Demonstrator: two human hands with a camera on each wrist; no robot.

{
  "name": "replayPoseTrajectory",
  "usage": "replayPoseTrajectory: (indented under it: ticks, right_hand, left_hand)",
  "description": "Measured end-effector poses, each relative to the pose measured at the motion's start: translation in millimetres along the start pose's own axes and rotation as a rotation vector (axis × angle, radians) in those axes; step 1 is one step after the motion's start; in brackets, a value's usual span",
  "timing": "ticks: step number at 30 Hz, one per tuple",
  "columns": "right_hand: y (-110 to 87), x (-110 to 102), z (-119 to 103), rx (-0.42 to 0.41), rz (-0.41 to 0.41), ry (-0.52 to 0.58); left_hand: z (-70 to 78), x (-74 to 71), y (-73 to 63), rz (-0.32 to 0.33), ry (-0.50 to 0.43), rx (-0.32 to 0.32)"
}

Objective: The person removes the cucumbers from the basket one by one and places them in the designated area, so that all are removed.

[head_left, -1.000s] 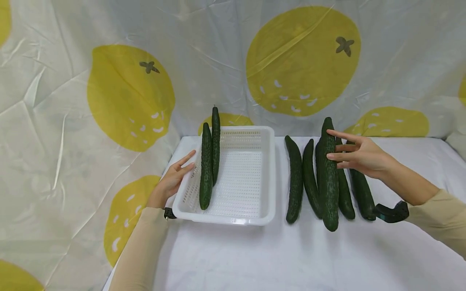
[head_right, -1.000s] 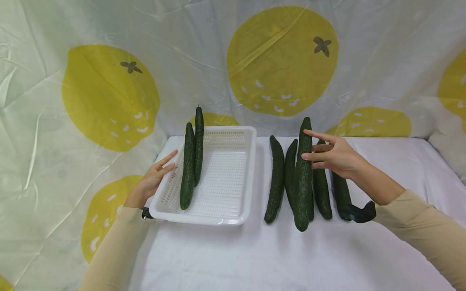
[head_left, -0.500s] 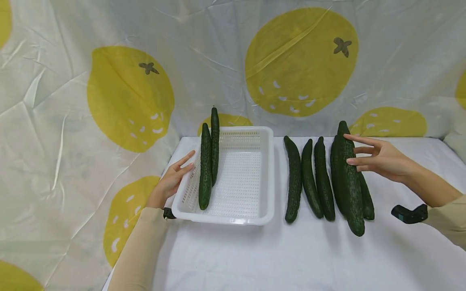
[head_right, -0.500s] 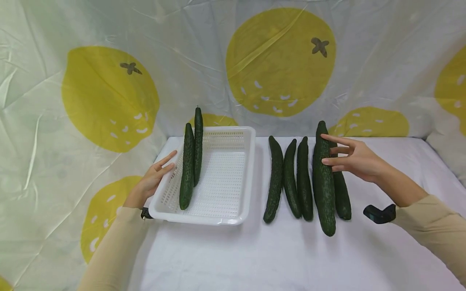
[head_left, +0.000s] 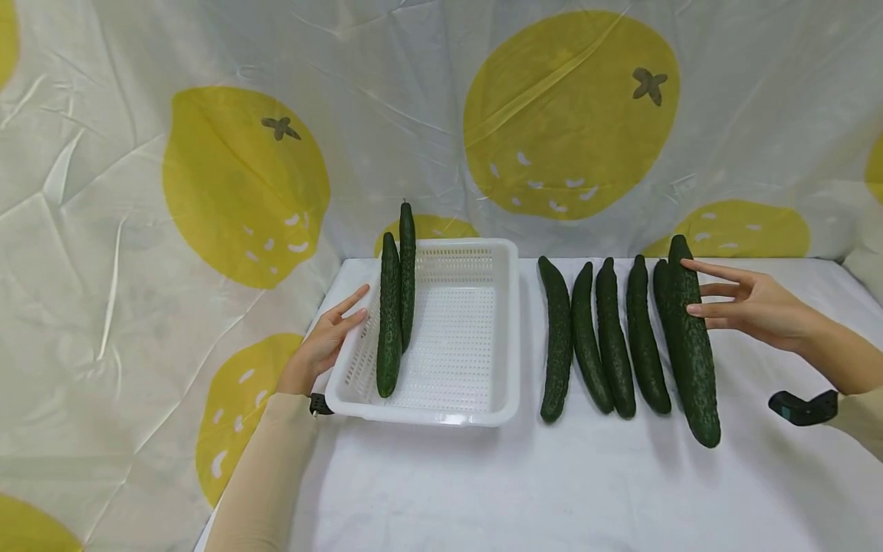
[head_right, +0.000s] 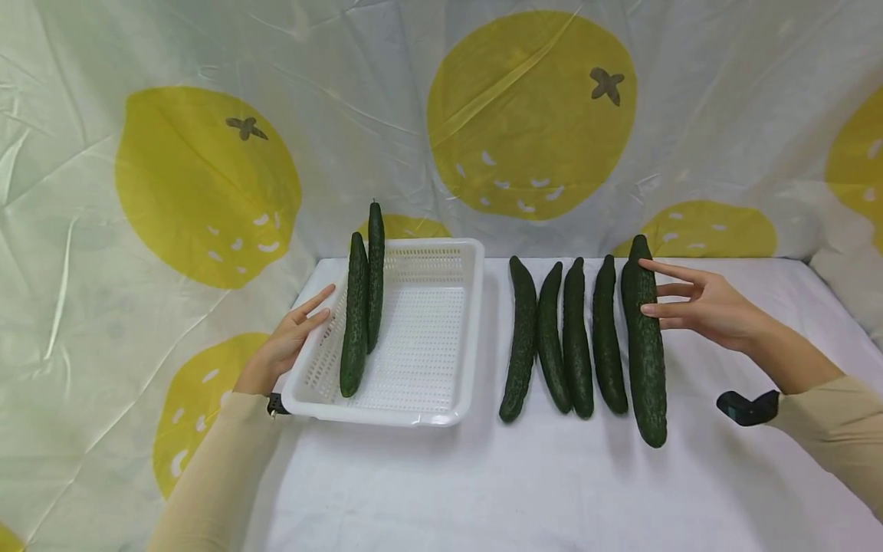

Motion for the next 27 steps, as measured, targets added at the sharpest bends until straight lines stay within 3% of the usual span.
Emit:
replayPoseTrajectory:
  ticks: [14, 27]
  right_hand:
    - [5.1, -29, 28, 0.012, -0.008, -0.129]
    - [9.0, -50, 59, 0.06, -0.032, -0.125]
  left_hand:
    - [0.2, 1.2, -0.6, -0.012, -0.023, 0.013]
    - [2.3, 3.9, -0.1, -0.018, -0.015, 0.023]
Point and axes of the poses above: each hand's wrist, its own y-axis towards the middle knuckle, its own x-axis out of the palm, z = x × y, the point moved 8 cm from there along y, towards the middle knuckle, and after that the axes turned 5 degrees about x, right-handed, at the moved point
